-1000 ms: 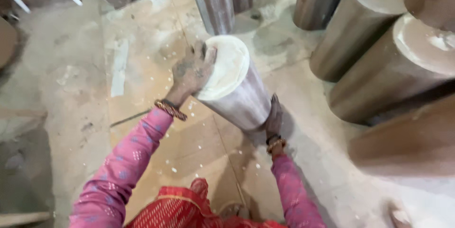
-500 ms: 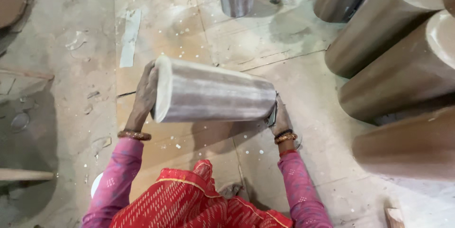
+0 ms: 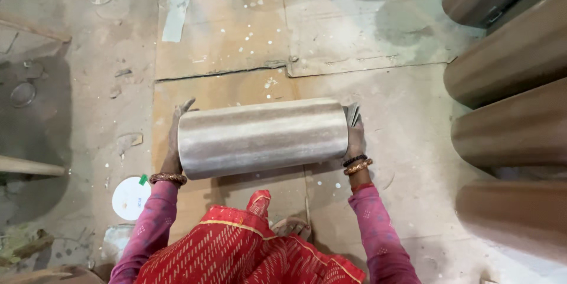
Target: The person sits on the floor and sands the top and side surfaces of cylindrical wooden objects using a small sanding block. They rotate each cylinder to reach different areas and then place it back among other cylinders.
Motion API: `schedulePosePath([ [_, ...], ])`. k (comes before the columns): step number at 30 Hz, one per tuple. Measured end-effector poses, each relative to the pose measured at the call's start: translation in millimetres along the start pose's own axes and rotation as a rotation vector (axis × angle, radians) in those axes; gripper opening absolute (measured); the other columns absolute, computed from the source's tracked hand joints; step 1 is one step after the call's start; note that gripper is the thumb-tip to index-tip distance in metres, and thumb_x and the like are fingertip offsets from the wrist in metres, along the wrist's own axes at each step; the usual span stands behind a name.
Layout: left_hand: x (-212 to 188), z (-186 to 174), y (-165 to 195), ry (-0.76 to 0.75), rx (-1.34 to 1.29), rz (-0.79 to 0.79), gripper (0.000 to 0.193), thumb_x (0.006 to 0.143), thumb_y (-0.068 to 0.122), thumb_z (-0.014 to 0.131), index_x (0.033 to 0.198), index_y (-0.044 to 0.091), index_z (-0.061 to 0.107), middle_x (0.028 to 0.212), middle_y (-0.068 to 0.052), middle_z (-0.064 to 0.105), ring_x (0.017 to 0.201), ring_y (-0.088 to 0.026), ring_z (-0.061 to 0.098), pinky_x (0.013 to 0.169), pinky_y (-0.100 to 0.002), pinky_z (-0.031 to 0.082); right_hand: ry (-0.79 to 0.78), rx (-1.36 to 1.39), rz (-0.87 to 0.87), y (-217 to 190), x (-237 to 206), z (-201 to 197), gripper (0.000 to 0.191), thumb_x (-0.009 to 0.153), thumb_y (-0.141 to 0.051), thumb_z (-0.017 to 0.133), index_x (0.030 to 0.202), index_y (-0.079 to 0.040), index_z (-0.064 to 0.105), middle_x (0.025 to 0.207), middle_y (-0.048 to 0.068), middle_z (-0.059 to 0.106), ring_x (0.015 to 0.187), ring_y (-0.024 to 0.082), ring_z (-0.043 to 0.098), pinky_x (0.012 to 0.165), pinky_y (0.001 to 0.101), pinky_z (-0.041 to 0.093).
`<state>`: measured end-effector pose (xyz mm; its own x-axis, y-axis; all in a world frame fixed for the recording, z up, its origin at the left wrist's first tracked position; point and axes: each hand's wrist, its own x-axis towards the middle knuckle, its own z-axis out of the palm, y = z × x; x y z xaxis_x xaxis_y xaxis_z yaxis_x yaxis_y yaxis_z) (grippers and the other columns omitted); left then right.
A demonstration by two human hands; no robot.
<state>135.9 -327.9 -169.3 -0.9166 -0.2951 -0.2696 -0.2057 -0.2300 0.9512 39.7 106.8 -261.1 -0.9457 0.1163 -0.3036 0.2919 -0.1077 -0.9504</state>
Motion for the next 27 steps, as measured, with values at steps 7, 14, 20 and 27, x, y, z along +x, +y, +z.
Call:
schedulePosePath([
  [7, -23.8, -3.2, -22.8, -0.009, 0.072, 0.031, 0.076, 0.104, 0.062, 0.028, 0.151, 0.006, 0.049, 0.147, -0.021, 0.054, 0.131, -0.027, 0.054, 0.111, -0.039, 0.045, -0.023, 0.057, 0.015, -3.2, -10.3, -8.6, 0.041, 0.089, -0.009, 0.068, 0.128, -0.001, 0.059, 0.107, 0.007, 0.070, 0.088, 0.016, 0.064, 0.075, 0.0315, 0.054],
  [14, -30.0, -7.7, -40.4, 0.090, -0.088, -0.070, 0.070, 0.102, 0.052, 0.040, 0.148, 0.000, 0.048, 0.147, -0.016, 0.053, 0.133, -0.024, 0.052, 0.113, -0.038, 0.041, -0.019, -0.105, -0.145, 17.9, -6.5, -18.8, 0.046, 0.097, -0.009, 0.061, 0.141, 0.000, 0.054, 0.117, 0.009, 0.070, 0.101, 0.017, 0.064, 0.089, 0.0301, 0.051],
  [20, -53.3, -17.2, -48.6, 0.020, -0.166, -0.106, 0.068, 0.094, 0.032, 0.056, 0.153, 0.000, 0.041, 0.154, -0.013, 0.048, 0.140, -0.023, 0.047, 0.116, -0.036, 0.036, -0.097, 0.148, -0.085, 25.4, -16.8, -25.1, 0.039, 0.094, -0.010, 0.068, 0.130, 0.000, 0.059, 0.112, 0.006, 0.071, 0.094, 0.014, 0.066, 0.083, 0.0294, 0.055],
  [27, -73.1, -15.7, -54.3, -0.002, -0.244, 0.028, 0.070, 0.091, 0.029, 0.059, 0.154, 0.003, 0.041, 0.160, -0.010, 0.044, 0.146, -0.021, 0.042, 0.119, -0.035, 0.032, -0.017, -0.001, -0.060, 24.7, -18.4, -29.5, 0.028, 0.093, -0.012, 0.074, 0.116, 0.002, 0.067, 0.099, 0.007, 0.073, 0.083, 0.014, 0.066, 0.072, 0.0303, 0.054],
])
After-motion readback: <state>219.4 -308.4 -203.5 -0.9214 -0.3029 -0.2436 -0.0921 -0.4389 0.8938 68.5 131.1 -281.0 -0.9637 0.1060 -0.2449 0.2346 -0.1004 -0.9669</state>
